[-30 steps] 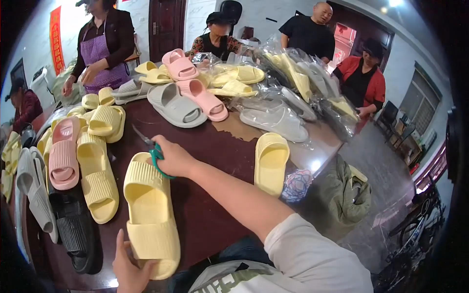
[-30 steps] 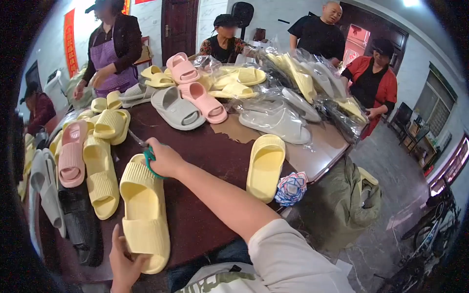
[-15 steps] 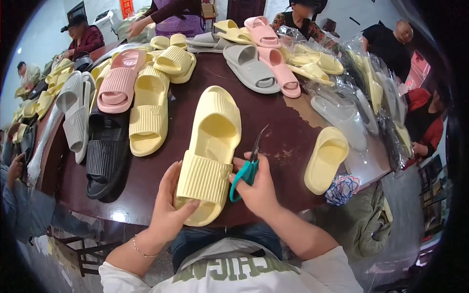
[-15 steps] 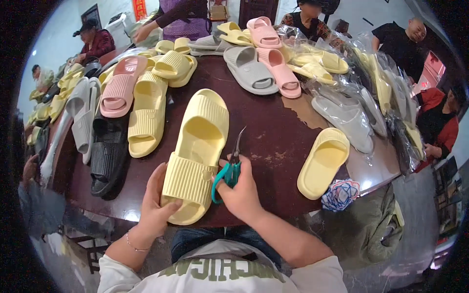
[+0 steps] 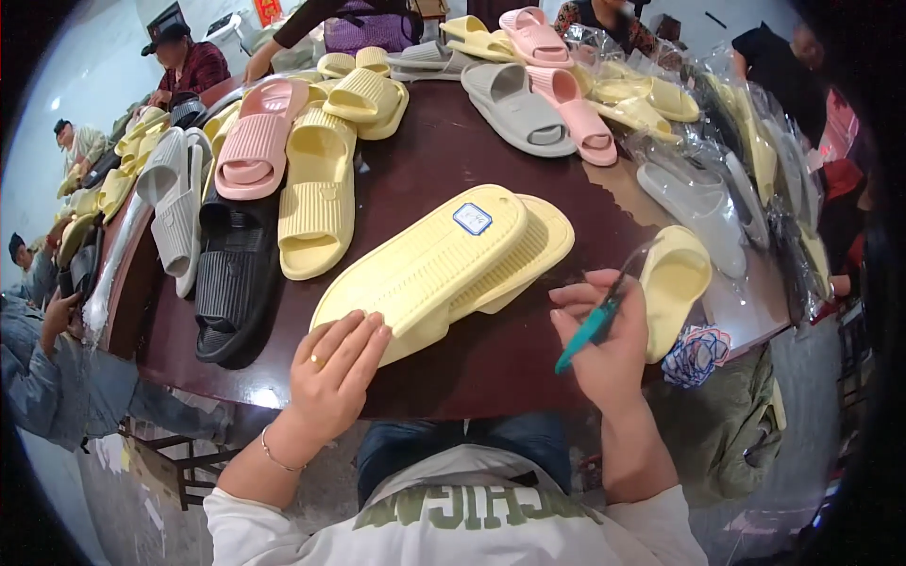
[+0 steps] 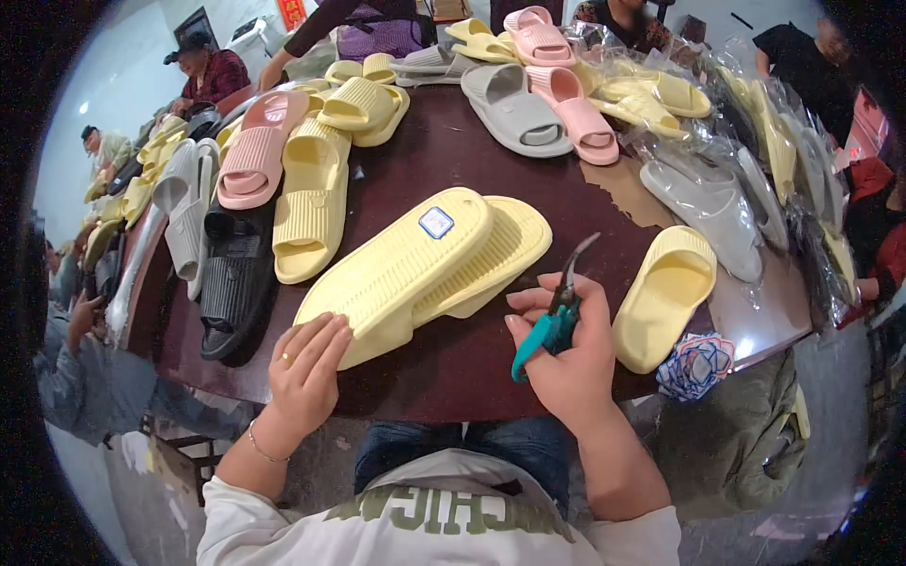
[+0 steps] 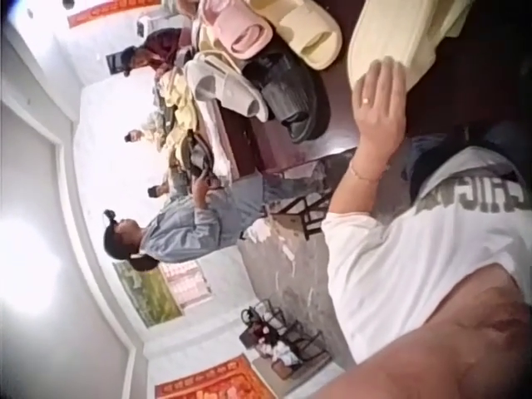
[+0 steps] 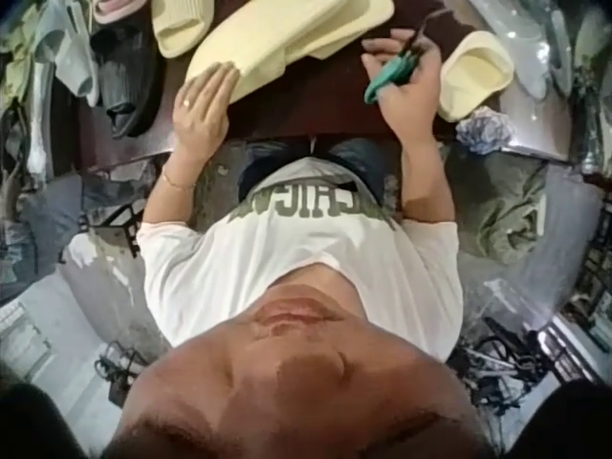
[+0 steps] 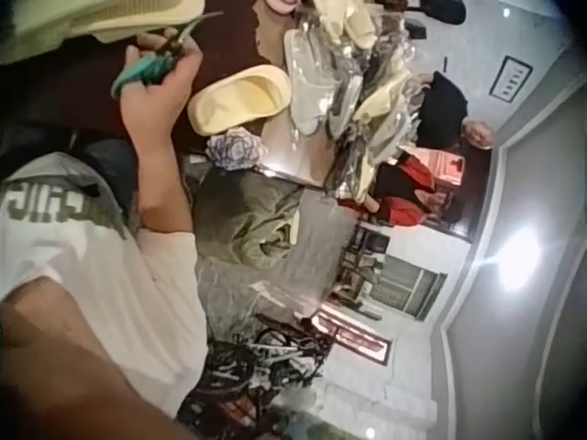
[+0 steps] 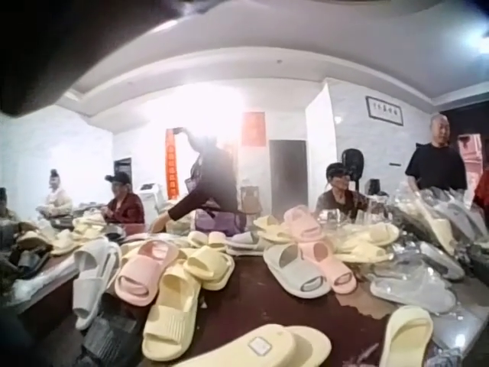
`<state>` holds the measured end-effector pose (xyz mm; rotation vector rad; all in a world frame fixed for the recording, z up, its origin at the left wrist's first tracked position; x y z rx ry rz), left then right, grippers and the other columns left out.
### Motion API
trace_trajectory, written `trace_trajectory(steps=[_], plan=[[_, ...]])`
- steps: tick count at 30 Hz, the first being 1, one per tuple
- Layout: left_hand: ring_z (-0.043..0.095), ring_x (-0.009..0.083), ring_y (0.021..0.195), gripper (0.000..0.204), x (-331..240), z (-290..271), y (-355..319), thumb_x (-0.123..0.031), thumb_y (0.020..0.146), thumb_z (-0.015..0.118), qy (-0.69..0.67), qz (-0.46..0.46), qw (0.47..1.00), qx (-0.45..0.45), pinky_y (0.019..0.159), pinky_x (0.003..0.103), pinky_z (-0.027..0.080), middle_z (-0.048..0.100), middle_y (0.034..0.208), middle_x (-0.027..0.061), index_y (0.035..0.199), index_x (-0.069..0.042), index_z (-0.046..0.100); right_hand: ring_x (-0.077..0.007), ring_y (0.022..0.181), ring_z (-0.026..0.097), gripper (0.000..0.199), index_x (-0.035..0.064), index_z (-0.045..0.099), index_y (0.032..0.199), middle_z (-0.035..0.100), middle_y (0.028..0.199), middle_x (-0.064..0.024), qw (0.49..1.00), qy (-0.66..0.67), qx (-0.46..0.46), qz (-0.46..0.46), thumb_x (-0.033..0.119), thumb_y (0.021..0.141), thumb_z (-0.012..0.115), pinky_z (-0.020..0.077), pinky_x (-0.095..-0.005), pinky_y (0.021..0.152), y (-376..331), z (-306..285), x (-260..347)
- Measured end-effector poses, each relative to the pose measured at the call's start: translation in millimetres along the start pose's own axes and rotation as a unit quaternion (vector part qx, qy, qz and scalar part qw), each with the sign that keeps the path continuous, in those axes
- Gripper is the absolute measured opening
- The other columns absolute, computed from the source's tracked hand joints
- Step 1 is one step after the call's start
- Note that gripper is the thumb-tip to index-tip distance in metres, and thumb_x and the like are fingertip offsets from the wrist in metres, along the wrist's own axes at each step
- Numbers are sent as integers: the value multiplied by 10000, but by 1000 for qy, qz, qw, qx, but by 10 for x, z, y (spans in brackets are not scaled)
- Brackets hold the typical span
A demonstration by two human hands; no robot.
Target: Trim excess plastic material from molded slides using a pair of snips.
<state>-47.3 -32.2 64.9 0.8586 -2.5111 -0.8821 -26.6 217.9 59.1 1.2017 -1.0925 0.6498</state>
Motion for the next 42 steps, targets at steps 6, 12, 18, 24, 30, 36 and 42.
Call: trace_trajectory(steps=[6,12,18,24,30,36,42], plan=[[567,241,985,254,-242,-76,137,-89,743,540,9,33,998,43,887,395,402,603,1044,103,980,-34,610,-146,761,567,412,49,409,1083,593,890,-104,993,-104,3,-54,-62,740,608,454,-256,679,271,97,-57],[526,240,1047,282,-446,-234,198,-178,746,532,78,54,994,50,899,445,386,583,1069,108,982,-40,601,-276,765,571,314,59,509,1011,577,831,-148,910,-383,24,-155,3,724,622,440,-339,674,435,254,204],[535,217,1056,311,-489,-228,312,-186,767,506,16,113,992,48,883,421,416,568,1119,77,1039,-57,583,-356,775,536,390,73,493,1004,558,808,-158,886,-440,86,-121,-60,648,586,408,-422,666,437,232,263],[533,229,1059,326,-413,-202,306,-169,764,501,18,100,993,62,863,412,434,562,1122,86,1054,-34,567,-353,778,521,460,84,473,1017,546,823,-154,843,-493,140,-161,-103,614,593,388,-419,669,496,378,174],[532,236,1061,328,-386,-199,284,-172,766,500,16,90,993,70,872,412,430,561,1120,90,1056,-31,563,-361,758,515,412,83,478,983,540,813,-157,826,-488,143,-243,-95,624,576,386,-428,657,500,416,91],[536,225,1055,321,-441,-176,289,-179,750,525,-5,98,993,67,900,429,405,570,1110,87,1039,-51,579,-367,751,537,333,63,468,946,543,798,-161,855,-477,43,-202,-48,656,589,415,-422,653,549,149,78],[550,224,1033,248,-523,-199,296,-153,762,545,12,109,990,86,943,456,357,597,1068,74,986,-71,616,-394,747,548,344,71,451,949,551,771,-182,903,-398,20,-162,-15,653,604,426,-451,627,751,95,121]])
Point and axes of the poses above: each hand's wrist, its own y-axis towards the middle knuckle, its own z-axis out of the palm, x = y × z, the point moved 5 cm from there along y, towards the middle knuckle
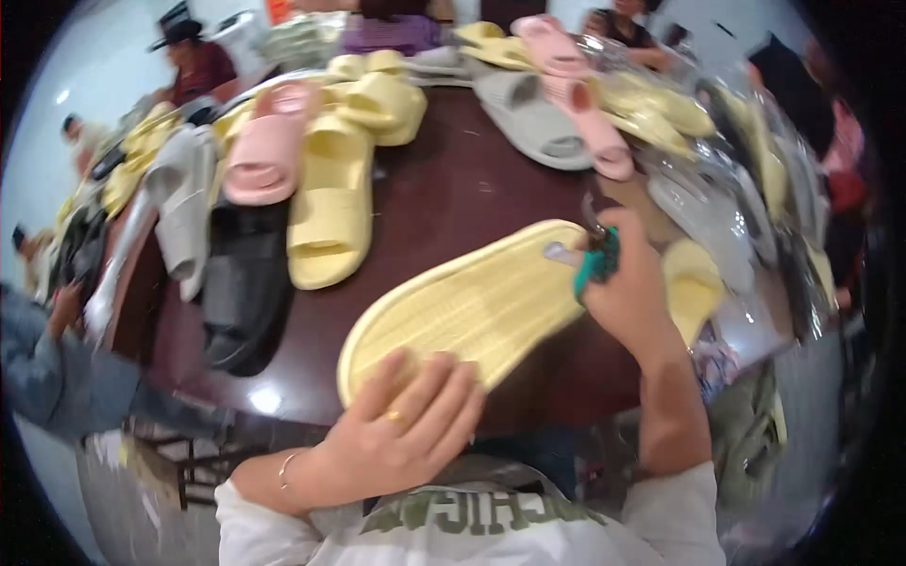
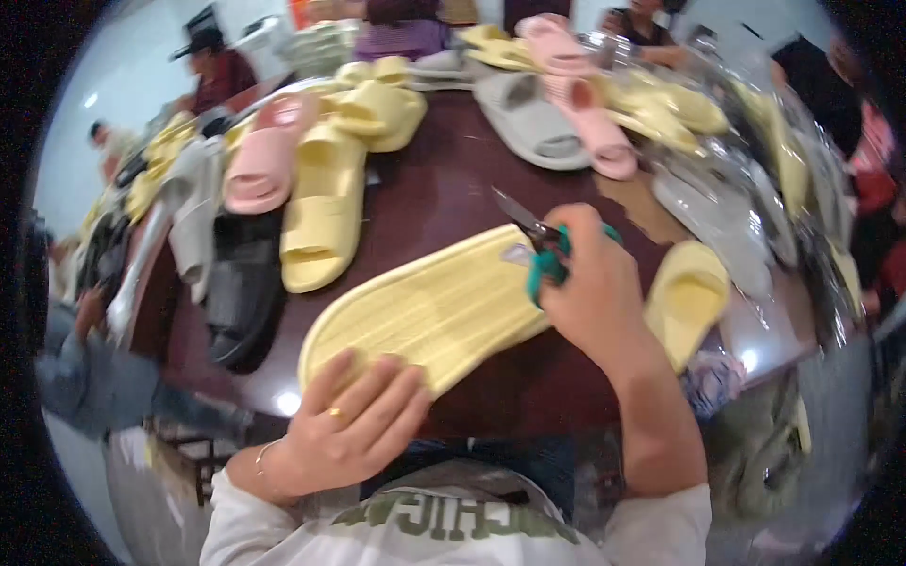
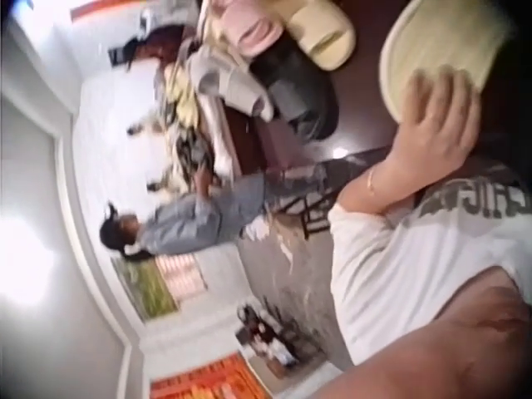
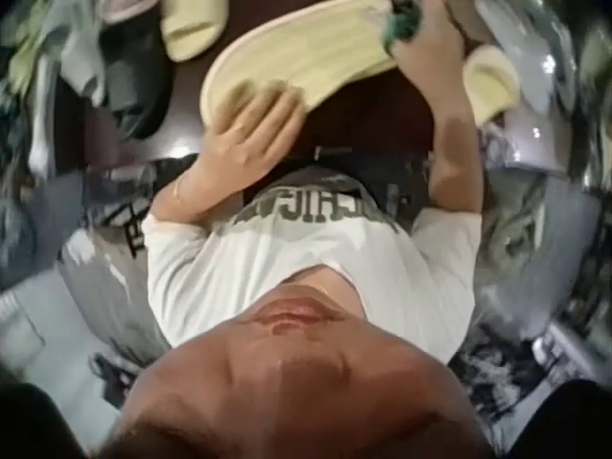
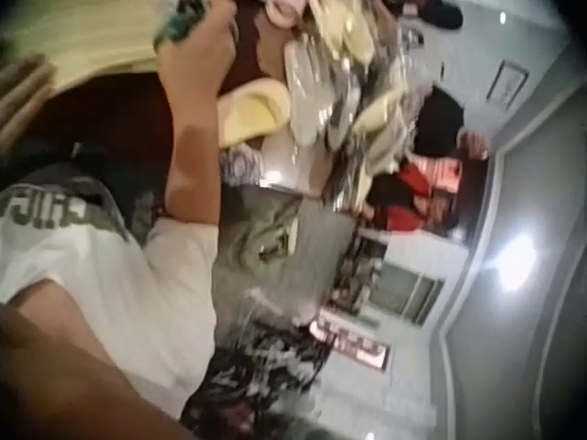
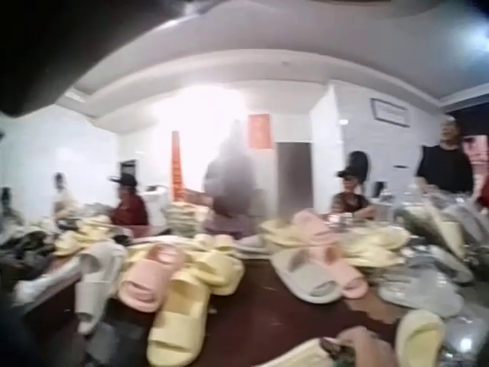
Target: Trim excess plastic material from molded slides using a pair of snips.
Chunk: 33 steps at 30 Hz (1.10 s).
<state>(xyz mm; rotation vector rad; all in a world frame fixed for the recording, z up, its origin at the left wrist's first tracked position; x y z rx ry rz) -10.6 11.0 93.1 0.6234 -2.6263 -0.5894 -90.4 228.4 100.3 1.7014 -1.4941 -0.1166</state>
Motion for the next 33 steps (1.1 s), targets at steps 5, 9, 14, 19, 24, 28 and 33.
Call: trace_trajectory(steps=[5,9,14,19,24,28,33], plan=[[554,238,1018,256,-61,5,42,-172,786,521,54,21,998,29,905,462,387,593,1054,79,997,-53,600,-260,750,588,328,56,438,958,574,811,-135,986,121,-103,57,-22,694,616,454,-342,661,-53,-520,-192],[558,256,1019,277,138,100,47,-141,777,528,1,-2,999,40,908,441,391,593,1065,104,1025,-30,588,-224,773,592,339,61,452,974,568,835,-128,975,-95,-186,72,-31,690,613,456,-312,692,-407,-1183,-291],[542,318,1036,350,478,202,-93,-26,758,465,-97,-150,983,44,901,392,407,565,1111,169,1096,29,535,-304,777,575,370,82,481,987,569,865,-142,921,-333,-130,153,-34,651,585,449,-373,692,-1018,-1630,-511],[535,331,1047,466,747,274,-264,94,681,402,-205,-298,931,-48,922,363,394,545,1139,194,1135,55,499,-365,768,551,396,97,496,994,571,862,-156,917,-358,-52,167,-30,629,579,428,-438,678,-1383,-1509,-500],[537,309,1050,528,937,468,-435,139,639,388,-334,-366,853,-164,931,341,385,541,1145,200,1150,53,488,-377,762,540,420,107,503,994,567,818,-152,922,-340,66,172,-42,609,580,412,-465,658,-1385,-1250,-540],[533,284,1058,536,943,438,-488,157,629,388,-385,-380,824,-172,931,333,384,543,1146,196,1142,43,495,-348,776,543,423,74,485,992,568,849,-147,914,-336,121,191,-41,601,599,429,-423,686,-1333,-1298,-501],[567,311,996,437,784,304,-373,144,661,417,-317,-250,898,-173,860,351,443,570,1091,194,1058,18,547,-284,772,582,437,78,464,997,590,900,-132,947,-271,-36,169,-35,617,649,458,-368,677,-1227,-1251,-288]])
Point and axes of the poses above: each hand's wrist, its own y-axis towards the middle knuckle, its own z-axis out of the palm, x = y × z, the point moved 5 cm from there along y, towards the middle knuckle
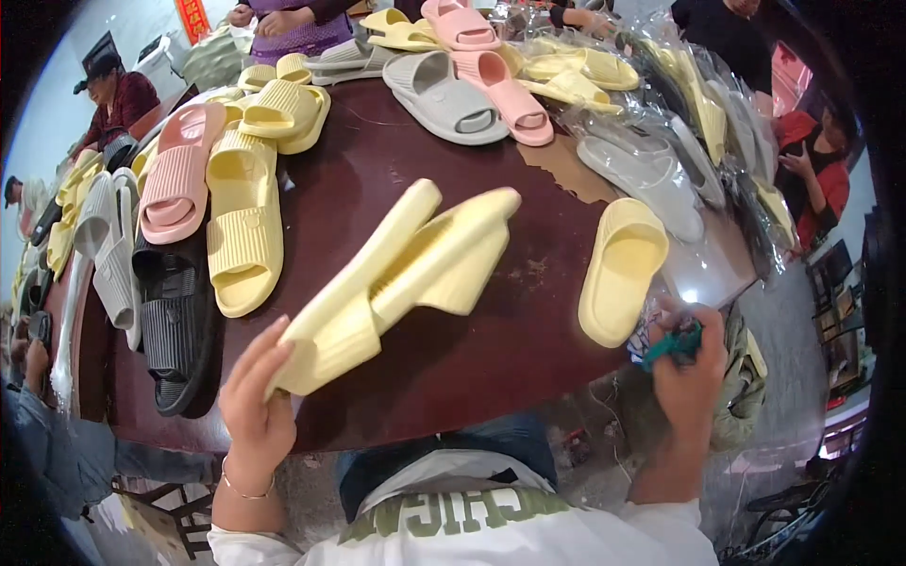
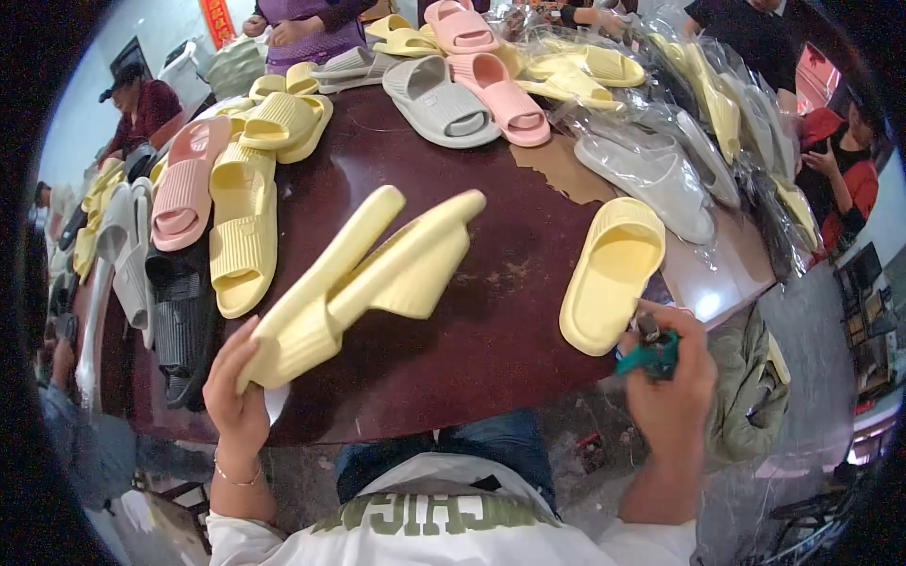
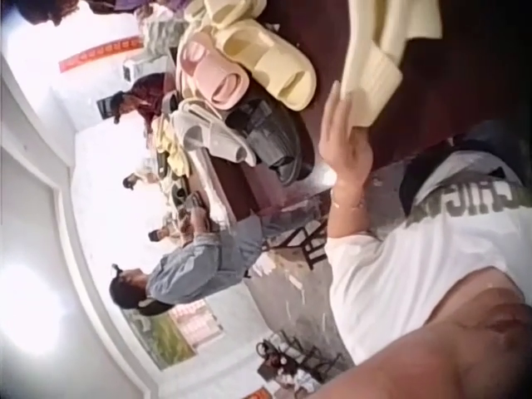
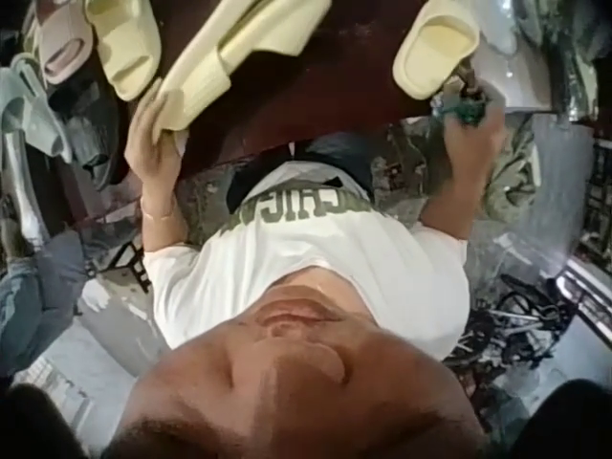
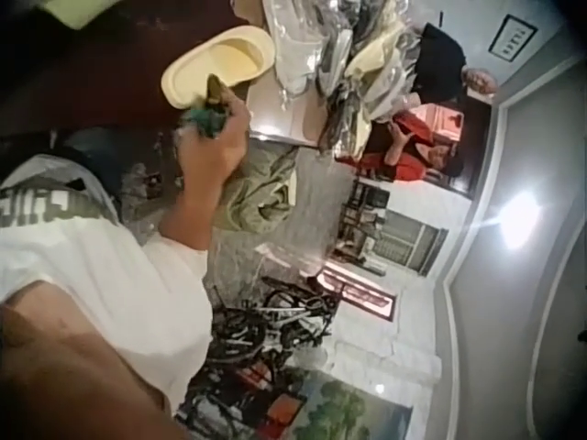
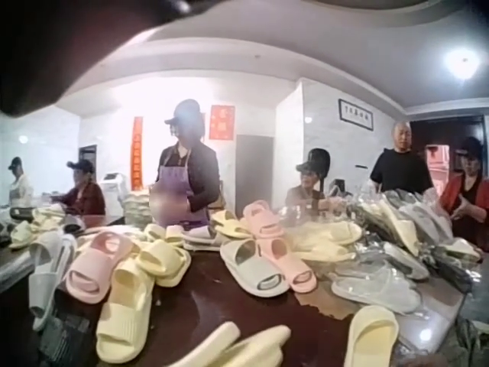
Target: Trim excess plastic material from molded slides using a pair of snips.
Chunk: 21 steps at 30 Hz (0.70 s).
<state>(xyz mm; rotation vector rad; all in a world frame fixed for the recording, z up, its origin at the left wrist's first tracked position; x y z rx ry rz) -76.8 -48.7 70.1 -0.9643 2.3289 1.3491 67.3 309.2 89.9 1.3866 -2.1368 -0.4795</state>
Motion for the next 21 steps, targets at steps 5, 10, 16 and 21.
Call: trace_trajectory(steps=[5,10,16,21], plan=[[602,330,907,286,-177,-11,-32,105,712,460,40,146,987,50,770,371,493,595,1024,195,951,5,580,-105,649,538,378,55,399,976,601,966,-117,935,351,50,3,-77,705,626,446,-213,580,145,544,464],[609,343,874,200,-91,-125,-120,75,746,490,7,134,991,13,742,379,504,605,994,195,908,5,584,-106,632,528,377,57,353,968,593,917,-132,856,498,119,72,-94,717,590,444,-211,566,159,805,549],[613,332,875,202,-115,-96,-159,73,748,499,12,125,992,5,737,367,507,606,993,196,914,0,587,-100,570,506,366,82,362,978,568,835,-96,774,611,53,159,-105,727,552,428,-226,482,51,888,622],[618,315,869,250,-112,-107,-135,99,726,476,-5,107,994,1,742,354,507,601,1008,202,922,-7,587,-104,495,483,373,90,380,968,536,785,-75,756,630,-2,180,-102,710,570,405,-233,414,81,955,509]])
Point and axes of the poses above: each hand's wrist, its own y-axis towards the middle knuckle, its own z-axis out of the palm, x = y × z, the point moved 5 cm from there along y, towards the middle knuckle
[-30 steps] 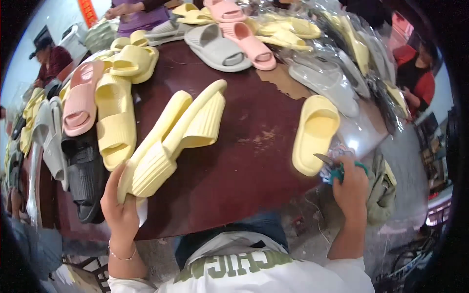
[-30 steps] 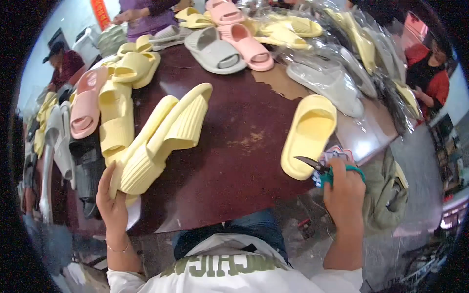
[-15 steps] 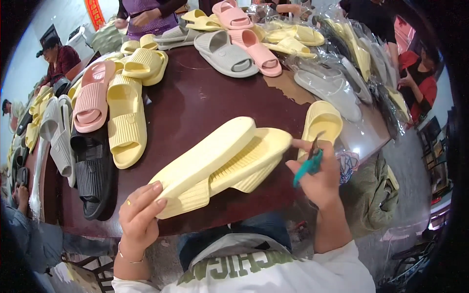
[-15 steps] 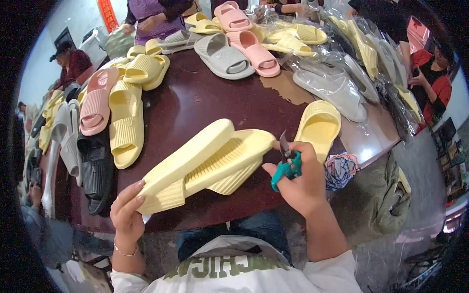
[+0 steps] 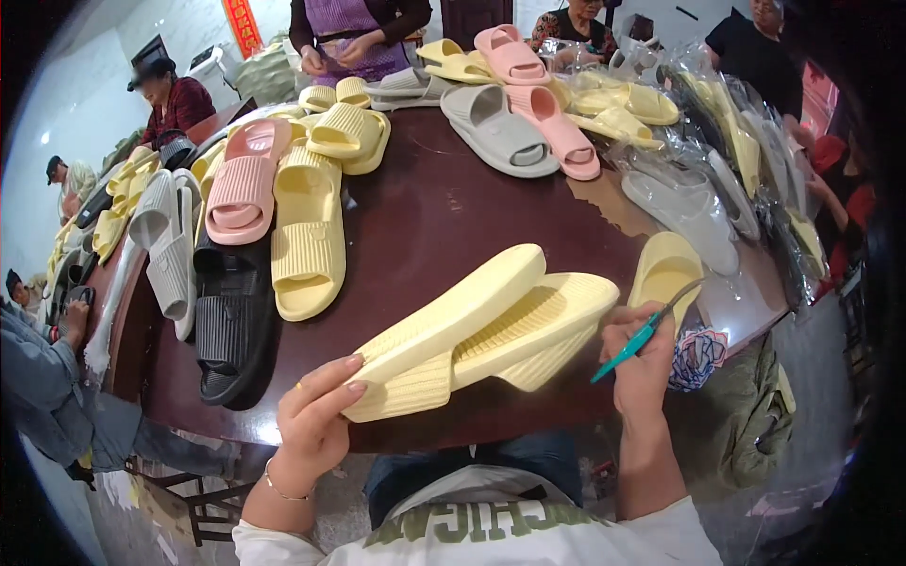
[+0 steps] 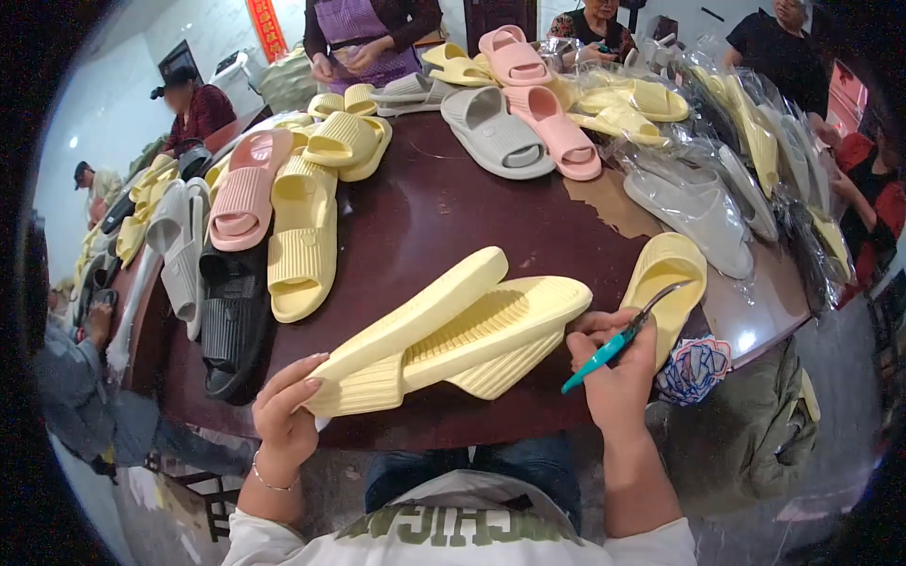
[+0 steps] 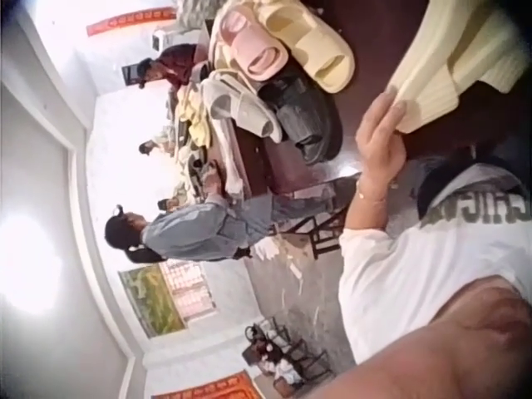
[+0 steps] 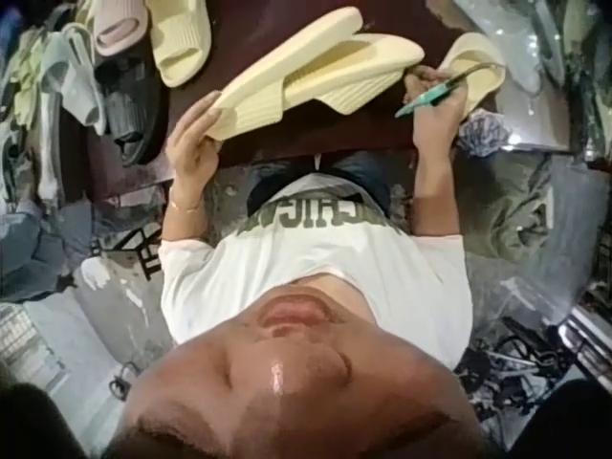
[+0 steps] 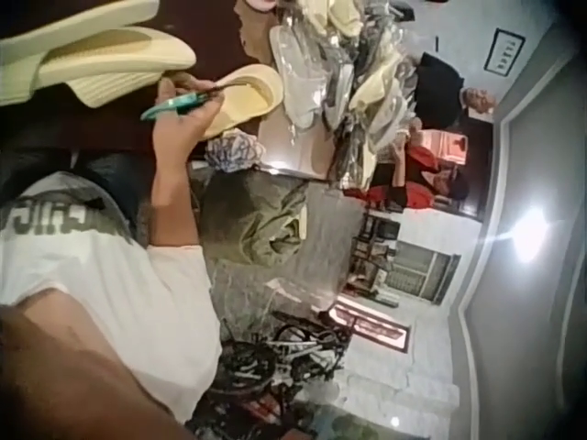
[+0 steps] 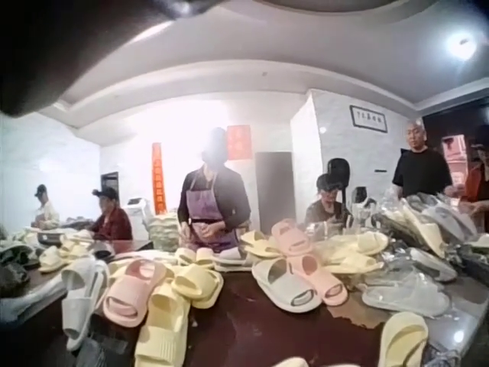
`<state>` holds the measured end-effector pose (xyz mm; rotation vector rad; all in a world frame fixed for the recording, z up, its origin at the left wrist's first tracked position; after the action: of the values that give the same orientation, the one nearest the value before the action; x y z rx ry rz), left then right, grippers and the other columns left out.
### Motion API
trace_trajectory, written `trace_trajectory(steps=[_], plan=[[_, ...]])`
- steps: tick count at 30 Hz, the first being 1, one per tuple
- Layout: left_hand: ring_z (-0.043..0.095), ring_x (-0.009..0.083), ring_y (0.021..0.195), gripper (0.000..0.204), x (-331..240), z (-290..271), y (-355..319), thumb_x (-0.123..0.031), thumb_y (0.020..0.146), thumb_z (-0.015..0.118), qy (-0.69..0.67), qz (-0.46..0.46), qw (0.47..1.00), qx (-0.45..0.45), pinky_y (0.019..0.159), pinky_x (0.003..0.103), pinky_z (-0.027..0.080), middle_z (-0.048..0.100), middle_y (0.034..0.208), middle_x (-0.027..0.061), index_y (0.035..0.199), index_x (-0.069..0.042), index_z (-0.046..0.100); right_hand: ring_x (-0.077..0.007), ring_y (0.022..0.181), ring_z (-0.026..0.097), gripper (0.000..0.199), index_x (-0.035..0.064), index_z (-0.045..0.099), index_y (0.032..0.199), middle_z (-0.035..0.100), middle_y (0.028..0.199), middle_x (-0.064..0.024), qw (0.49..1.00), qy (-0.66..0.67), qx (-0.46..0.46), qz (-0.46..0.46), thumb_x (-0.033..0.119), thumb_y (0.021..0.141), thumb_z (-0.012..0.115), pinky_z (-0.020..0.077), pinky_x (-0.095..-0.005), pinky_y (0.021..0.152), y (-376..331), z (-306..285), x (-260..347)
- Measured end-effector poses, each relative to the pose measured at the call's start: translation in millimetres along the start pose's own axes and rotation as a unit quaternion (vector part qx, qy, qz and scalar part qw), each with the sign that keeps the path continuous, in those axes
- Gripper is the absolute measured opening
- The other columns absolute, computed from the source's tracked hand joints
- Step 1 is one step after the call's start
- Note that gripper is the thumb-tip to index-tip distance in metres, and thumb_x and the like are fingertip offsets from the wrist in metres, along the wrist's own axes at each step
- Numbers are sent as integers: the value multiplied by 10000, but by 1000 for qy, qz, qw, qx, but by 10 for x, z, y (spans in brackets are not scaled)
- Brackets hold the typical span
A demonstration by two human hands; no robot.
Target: Trim excess plastic material from molded slides using a pair of snips.
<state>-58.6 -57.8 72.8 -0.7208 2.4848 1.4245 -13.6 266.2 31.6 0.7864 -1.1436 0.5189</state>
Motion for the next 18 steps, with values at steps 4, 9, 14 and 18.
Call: trace_trajectory(steps=[4,9,14,18], plan=[[617,308,864,296,-34,43,20,119,700,452,-37,-30,999,-7,750,333,499,594,1021,205,929,-10,588,-103,532,511,384,86,372,914,519,722,-45,983,107,10,147,-49,694,656,431,-224,450,-100,-91,-39],[590,282,923,334,78,130,88,125,697,422,-87,-113,990,5,799,311,467,573,1060,194,959,-3,584,-104,492,486,371,98,399,913,464,650,-13,981,46,187,22,-48,686,655,417,-232,426,-95,-121,124],[525,230,1029,389,321,110,-11,139,723,441,-153,-155,976,-28,905,320,389,546,1107,158,1080,-2,503,-122,487,503,292,118,401,894,484,654,-22,990,141,-4,25,3,744,623,406,-230,417,220,-663,264],[496,212,1062,326,566,140,29,44,809,457,-233,-360,891,-151,933,308,358,529,1129,133,1133,16,472,-133,625,524,213,128,415,895,522,806,-42,968,212,-120,-54,53,802,591,427,-251,509,99,-600,358]])
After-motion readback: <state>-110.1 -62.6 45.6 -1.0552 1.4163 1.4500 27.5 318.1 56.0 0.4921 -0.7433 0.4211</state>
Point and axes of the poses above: each hand's wrist, its own y-axis towards the middle knuckle, its own z-axis out of the palm, x = y × z, the point moved 5 cm from there along y, towards the middle knuckle
